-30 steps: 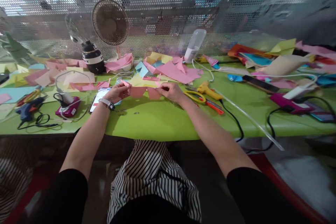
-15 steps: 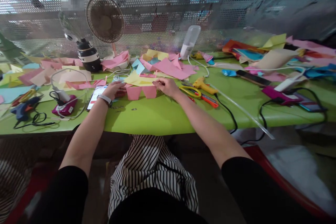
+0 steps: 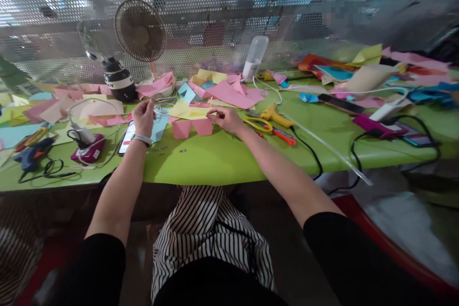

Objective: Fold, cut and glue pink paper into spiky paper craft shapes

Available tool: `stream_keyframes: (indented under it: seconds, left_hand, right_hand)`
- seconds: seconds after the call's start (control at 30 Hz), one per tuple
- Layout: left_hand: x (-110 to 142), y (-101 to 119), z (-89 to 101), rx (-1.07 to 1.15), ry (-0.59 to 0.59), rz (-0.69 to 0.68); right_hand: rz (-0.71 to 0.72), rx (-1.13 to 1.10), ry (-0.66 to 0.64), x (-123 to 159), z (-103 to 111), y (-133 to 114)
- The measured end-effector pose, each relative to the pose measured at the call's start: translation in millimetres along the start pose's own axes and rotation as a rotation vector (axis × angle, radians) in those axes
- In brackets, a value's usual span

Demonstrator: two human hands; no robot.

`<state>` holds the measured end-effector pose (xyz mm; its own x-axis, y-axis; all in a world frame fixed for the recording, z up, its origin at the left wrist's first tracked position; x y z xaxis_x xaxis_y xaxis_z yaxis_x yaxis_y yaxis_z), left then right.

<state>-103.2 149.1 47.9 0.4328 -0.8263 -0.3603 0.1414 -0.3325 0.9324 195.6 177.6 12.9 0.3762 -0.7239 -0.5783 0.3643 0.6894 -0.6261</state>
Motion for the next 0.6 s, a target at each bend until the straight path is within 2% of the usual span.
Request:
stream_keyframes:
  seconds: [0.07,0.17,0.3,0.47,0.53,0.6]
  left_hand:
    - [-2.9,2.5,11.1,0.069,0.096,0.017]
    - [-4.1,0.7,19.4,0.126,0.172,0.082]
    - [-3.0,-1.1,16.9,0.135,0.166,0.094]
    - [-2.9,-2.6,12.9,0.151,0.163,0.070]
    - [-2.9,-3.6,12.1,0.172,0.163,0.072]
    - [-2.4,-4.1,11.7,0.189,0.163,0.074]
  right_hand:
    - [-0.006,0.008,0.082,-0.4,8.1,-1.5]
    - [-0.027,-0.001,0.185,0.3,18.0,-2.4]
    - [-0.062,0.027,0.261,-3.4,32.0,1.7]
    - [-0.085,0.020,0.377,-25.2,73.5,11.3]
    - [-0.103,0.009,0.357,-36.7,83.4,15.9]
    - [-0.105,0.071,0.256,-47.4,81.6,19.0]
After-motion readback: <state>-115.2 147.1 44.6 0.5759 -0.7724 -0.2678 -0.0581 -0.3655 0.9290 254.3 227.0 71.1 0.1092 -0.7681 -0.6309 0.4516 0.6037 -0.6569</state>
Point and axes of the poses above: each hand's wrist, its own x-axis away from the middle knuckle, its own z-axis out of the back of the hand, y = z × x, the point moved 8 cm from there along -x, towards the middle knuckle, and after that the axes turned 7 degrees about z, right-handed, at the moved point
